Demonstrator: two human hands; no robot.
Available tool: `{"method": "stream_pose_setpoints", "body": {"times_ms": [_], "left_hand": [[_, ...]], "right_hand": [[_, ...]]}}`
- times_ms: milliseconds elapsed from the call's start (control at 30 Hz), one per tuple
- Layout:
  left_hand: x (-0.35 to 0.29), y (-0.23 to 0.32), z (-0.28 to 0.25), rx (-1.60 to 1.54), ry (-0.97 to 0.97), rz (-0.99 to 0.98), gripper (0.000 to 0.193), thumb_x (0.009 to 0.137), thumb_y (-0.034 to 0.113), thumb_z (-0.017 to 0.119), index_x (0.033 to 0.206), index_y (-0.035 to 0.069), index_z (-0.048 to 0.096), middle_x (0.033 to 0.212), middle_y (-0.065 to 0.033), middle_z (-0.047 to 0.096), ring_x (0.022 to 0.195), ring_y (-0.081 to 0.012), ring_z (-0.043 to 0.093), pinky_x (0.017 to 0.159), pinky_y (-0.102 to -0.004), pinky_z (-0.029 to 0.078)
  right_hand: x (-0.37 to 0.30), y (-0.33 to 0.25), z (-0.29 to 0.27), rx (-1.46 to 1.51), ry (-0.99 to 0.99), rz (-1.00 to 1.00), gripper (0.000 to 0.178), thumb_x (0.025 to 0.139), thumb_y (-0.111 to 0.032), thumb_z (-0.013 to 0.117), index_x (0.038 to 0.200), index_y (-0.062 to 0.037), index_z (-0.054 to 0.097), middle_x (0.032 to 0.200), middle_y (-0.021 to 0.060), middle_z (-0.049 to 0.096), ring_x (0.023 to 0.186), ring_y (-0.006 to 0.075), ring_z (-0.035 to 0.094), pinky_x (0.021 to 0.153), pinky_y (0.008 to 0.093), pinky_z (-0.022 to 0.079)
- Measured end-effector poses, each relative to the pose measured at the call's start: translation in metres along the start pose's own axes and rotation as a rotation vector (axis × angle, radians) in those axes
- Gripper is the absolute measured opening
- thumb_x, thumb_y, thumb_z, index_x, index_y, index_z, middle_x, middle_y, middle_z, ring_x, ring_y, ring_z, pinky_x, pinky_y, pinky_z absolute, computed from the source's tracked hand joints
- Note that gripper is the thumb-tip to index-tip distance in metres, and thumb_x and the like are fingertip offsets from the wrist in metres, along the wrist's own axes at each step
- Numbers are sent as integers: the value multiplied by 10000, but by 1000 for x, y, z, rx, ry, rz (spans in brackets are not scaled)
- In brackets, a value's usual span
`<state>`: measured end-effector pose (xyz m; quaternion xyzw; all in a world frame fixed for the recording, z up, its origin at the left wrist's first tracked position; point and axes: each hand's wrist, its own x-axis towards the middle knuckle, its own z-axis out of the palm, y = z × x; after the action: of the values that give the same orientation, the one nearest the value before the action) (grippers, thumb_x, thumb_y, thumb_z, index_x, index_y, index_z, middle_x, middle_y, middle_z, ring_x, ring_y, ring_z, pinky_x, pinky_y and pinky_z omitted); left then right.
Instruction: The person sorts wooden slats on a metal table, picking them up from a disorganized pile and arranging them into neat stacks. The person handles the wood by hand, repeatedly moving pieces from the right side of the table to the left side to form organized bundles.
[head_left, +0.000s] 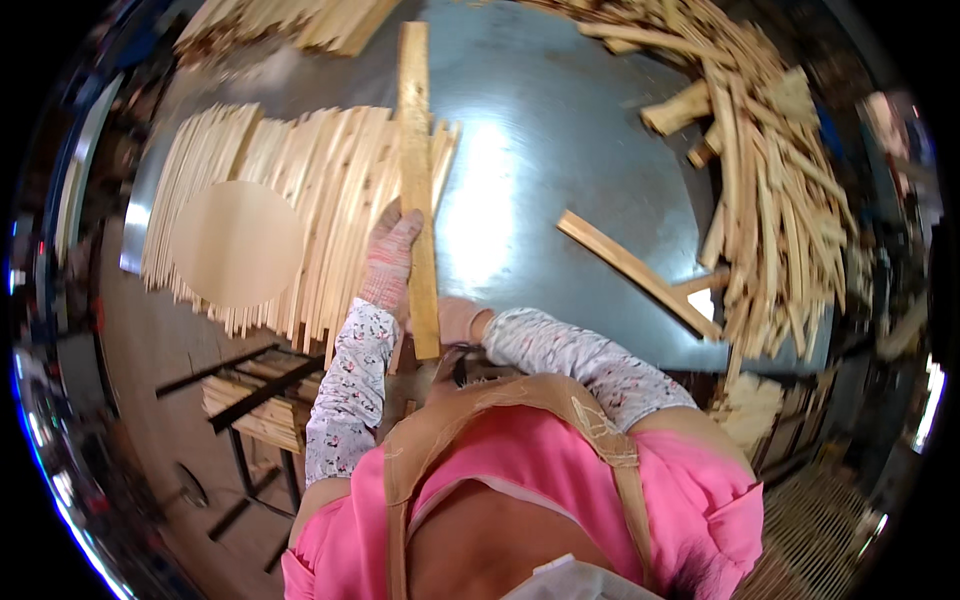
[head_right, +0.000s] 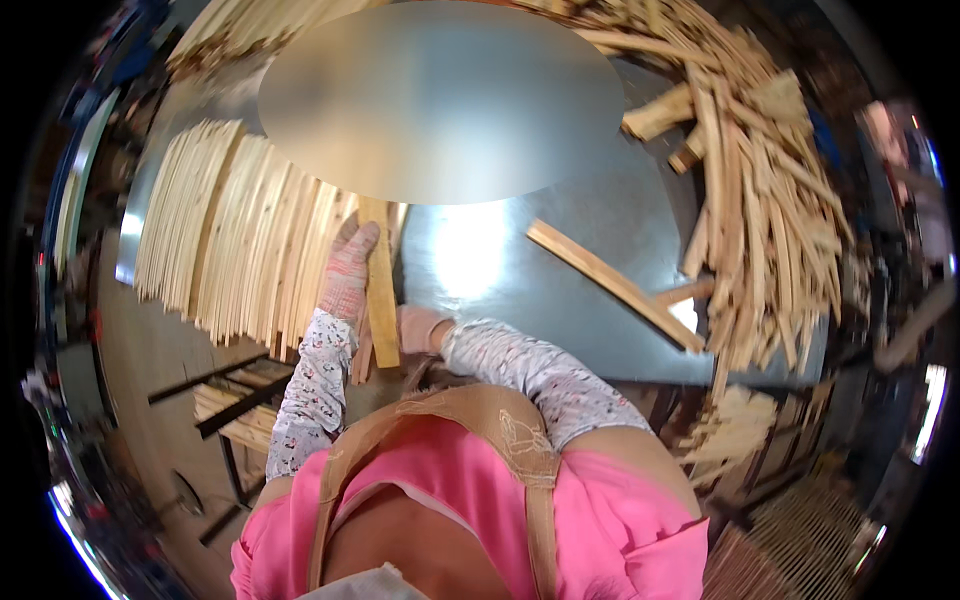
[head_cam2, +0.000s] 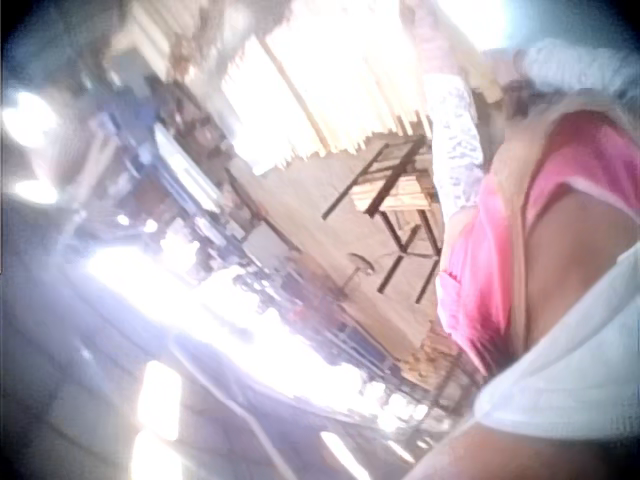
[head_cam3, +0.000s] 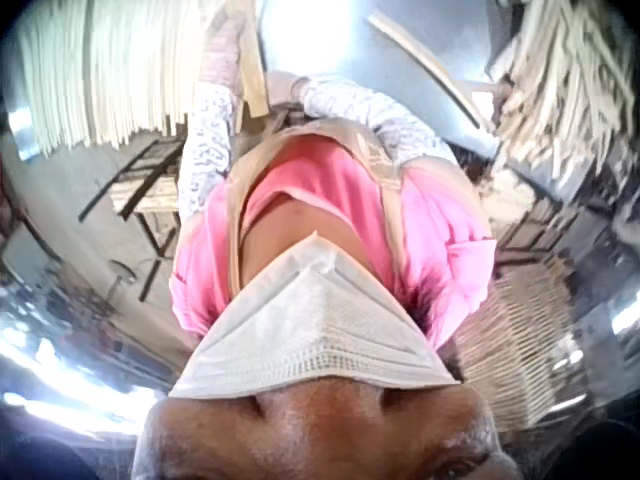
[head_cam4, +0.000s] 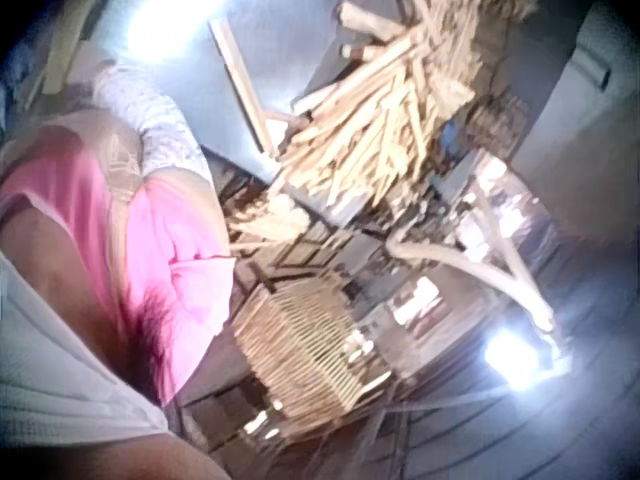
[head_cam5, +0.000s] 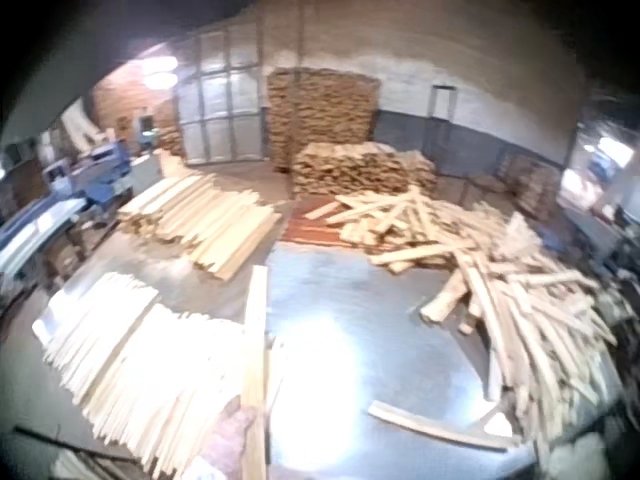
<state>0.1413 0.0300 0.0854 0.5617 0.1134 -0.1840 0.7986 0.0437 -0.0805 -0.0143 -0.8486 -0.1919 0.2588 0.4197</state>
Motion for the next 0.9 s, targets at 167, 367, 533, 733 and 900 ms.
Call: {"method": "stream_pose_setpoints", "body": {"times_ms": [167,367,533,733,900], "left_hand": [[0,-46,96,161,-243,49,457,1028,172,662,1445,-3,599,1193,-58,724,1001,-147,675,865,-293,557],[-63,-169,270,600,-834,69,584,1000,280,703,1498,13,556,1312,-161,675,1187,-262,660,1061,-399,517],[-64,-250,350,1638,-1071,814,676,839,224,735,1441,-34,568,1442,-302,558,1336,-484,536,1172,-545,429],[-76,-300,386,1910,-905,807,583,771,98,691,1343,26,608,1430,-208,580,1358,-448,526,1180,-512,410],[-70,-304,390,2065,-839,783,595,803,111,682,1388,44,598,1423,-197,605,1329,-439,561,1152,-507,439]], "right_hand": [[-130,31,-73,1345,507,253,460,1086,-373,534,1406,-68,661,1017,142,735,852,238,681,790,331,555],[-342,90,-83,734,1387,300,300,1081,-246,604,1300,-48,660,1119,157,729,1094,291,685,980,384,537],[-656,194,-44,526,2210,662,277,1050,-145,635,1311,-64,683,1179,97,744,1087,241,695,986,355,544],[-936,328,128,492,2404,1614,477,1012,-397,636,1332,-49,698,1210,242,758,1153,427,702,1000,458,532],[-996,397,183,633,2249,1935,487,1005,-427,583,1313,-69,702,1218,256,743,1193,455,681,993,507,531]]}}
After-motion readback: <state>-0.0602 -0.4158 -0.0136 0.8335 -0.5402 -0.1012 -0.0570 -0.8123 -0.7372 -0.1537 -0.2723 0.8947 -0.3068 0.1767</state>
